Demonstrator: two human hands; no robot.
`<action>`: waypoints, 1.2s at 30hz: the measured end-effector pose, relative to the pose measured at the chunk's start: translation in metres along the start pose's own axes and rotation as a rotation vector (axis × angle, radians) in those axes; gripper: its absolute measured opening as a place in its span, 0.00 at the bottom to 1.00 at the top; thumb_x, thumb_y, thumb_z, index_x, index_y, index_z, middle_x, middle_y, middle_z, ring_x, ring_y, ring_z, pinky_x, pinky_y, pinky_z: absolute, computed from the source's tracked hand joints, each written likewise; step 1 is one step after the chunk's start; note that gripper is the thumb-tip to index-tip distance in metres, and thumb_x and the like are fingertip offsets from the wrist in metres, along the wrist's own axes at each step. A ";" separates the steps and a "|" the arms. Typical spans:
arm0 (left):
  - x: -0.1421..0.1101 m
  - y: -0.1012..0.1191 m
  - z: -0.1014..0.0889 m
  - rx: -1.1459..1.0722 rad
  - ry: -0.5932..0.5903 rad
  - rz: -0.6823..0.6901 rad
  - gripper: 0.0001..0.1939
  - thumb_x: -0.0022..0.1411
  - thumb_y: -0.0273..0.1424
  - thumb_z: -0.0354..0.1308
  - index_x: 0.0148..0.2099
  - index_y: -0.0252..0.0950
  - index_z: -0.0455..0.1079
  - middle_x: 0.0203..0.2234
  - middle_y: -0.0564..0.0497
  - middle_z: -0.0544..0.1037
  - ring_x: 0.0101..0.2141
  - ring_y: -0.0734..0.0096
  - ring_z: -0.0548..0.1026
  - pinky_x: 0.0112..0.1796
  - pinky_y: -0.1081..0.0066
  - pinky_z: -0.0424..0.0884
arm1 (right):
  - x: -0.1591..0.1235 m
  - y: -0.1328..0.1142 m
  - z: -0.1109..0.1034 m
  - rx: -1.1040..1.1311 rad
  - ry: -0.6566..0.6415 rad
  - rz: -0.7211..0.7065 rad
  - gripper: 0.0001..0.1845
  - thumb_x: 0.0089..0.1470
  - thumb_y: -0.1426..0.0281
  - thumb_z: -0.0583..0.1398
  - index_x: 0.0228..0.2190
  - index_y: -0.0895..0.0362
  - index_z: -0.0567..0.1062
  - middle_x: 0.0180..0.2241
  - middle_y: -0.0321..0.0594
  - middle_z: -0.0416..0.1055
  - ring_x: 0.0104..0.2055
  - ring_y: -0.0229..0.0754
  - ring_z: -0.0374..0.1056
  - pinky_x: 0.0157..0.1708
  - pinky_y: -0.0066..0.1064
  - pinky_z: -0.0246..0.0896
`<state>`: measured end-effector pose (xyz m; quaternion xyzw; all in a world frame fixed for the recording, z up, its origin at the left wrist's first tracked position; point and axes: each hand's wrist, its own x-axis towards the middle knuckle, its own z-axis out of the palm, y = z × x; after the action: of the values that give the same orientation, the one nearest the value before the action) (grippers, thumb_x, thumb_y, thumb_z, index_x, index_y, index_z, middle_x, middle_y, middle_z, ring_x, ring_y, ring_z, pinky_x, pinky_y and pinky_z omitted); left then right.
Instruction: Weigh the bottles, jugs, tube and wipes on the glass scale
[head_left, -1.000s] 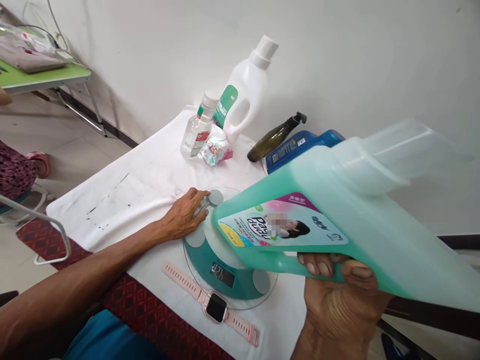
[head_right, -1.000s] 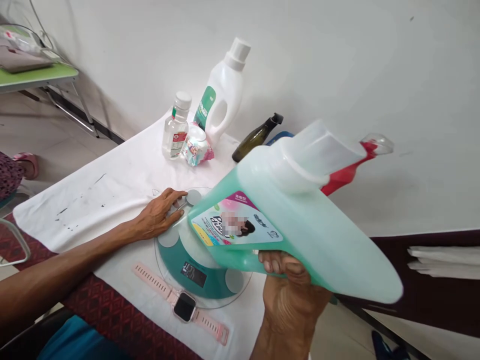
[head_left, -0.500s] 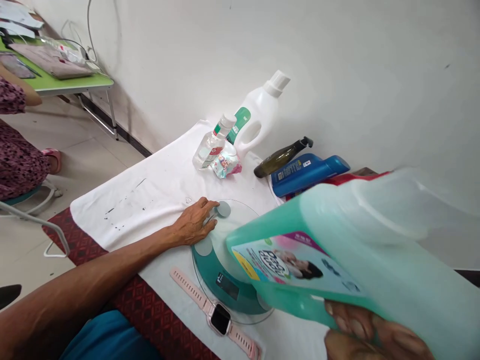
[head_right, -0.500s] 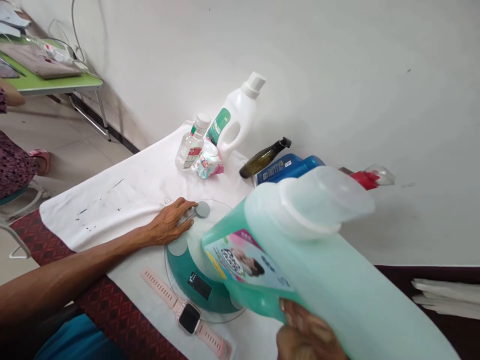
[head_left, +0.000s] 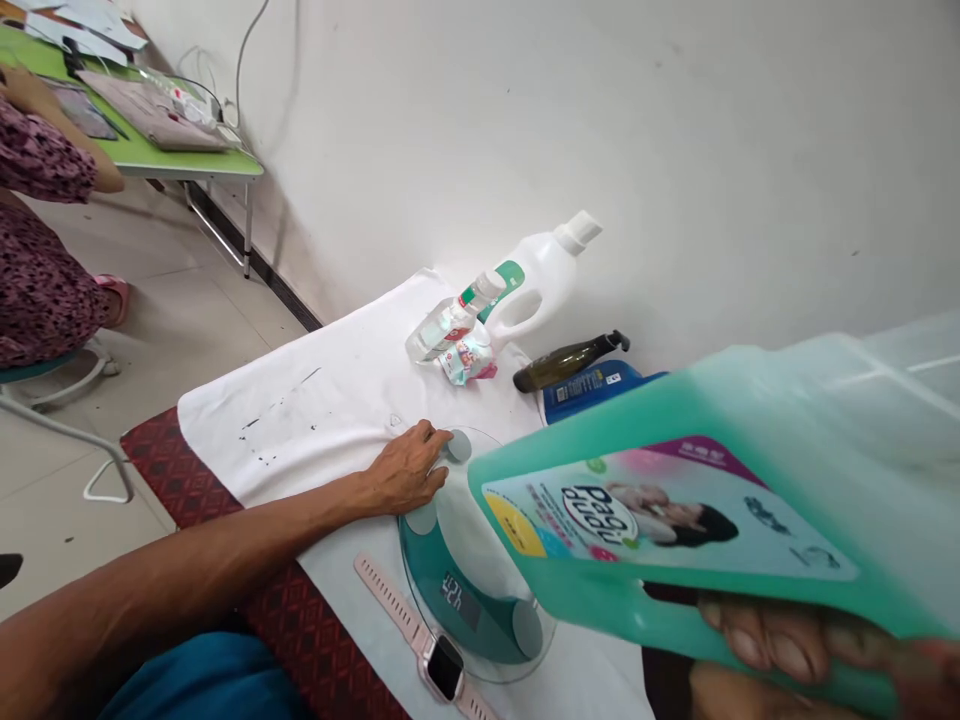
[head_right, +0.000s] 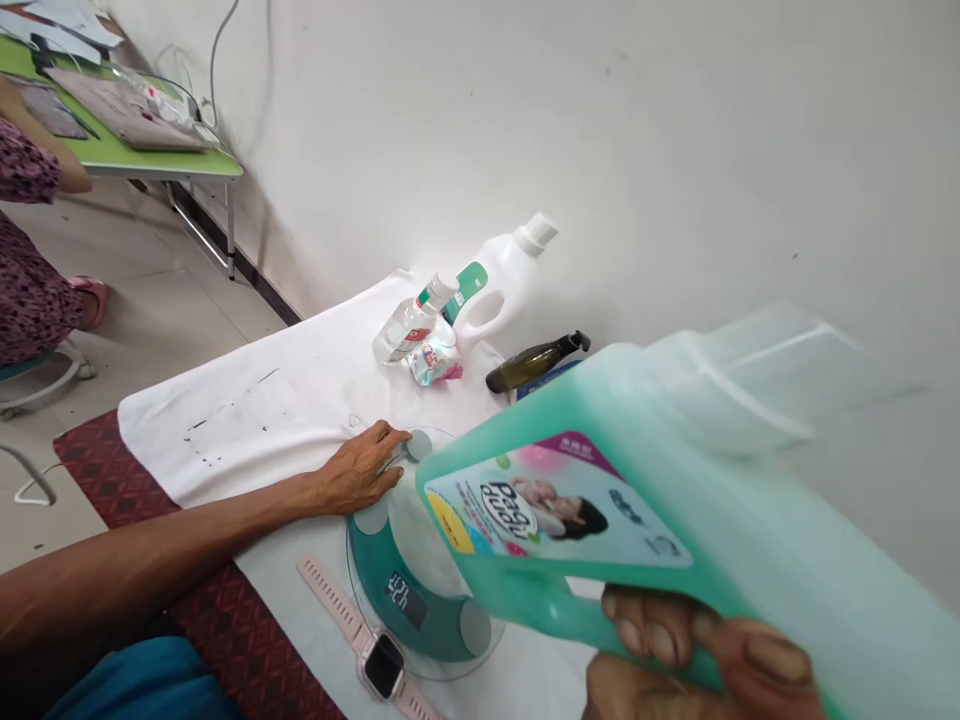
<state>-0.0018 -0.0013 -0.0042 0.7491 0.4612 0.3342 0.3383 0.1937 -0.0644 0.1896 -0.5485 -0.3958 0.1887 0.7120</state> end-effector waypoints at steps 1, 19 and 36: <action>0.000 0.000 0.000 -0.001 -0.002 -0.003 0.24 0.69 0.29 0.53 0.65 0.35 0.60 0.51 0.40 0.69 0.48 0.53 0.74 0.53 0.51 0.74 | 0.001 -0.003 0.021 -0.034 -0.058 -0.049 0.27 0.39 0.56 0.69 0.10 0.48 0.57 0.13 0.33 0.40 0.15 0.36 0.39 0.18 0.40 0.31; 0.005 0.004 -0.004 0.019 -0.055 -0.063 0.24 0.69 0.29 0.54 0.65 0.39 0.60 0.54 0.41 0.69 0.52 0.51 0.74 0.56 0.50 0.74 | 0.006 0.089 0.216 0.229 -0.422 -0.029 0.32 0.46 0.47 0.71 0.16 0.50 0.59 0.11 0.25 0.53 0.13 0.32 0.49 0.14 0.30 0.46; 0.009 -0.005 0.000 0.008 0.133 0.069 0.23 0.73 0.37 0.50 0.67 0.41 0.59 0.47 0.45 0.74 0.46 0.54 0.80 0.49 0.49 0.79 | 0.035 0.110 0.096 -0.234 -0.366 -0.241 0.30 0.56 0.50 0.69 0.51 0.53 0.69 0.50 0.42 0.74 0.50 0.43 0.72 0.48 0.38 0.71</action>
<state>-0.0014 0.0082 -0.0062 0.7418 0.4581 0.3930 0.2922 0.1599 0.0569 0.1082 -0.5326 -0.5999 0.1515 0.5774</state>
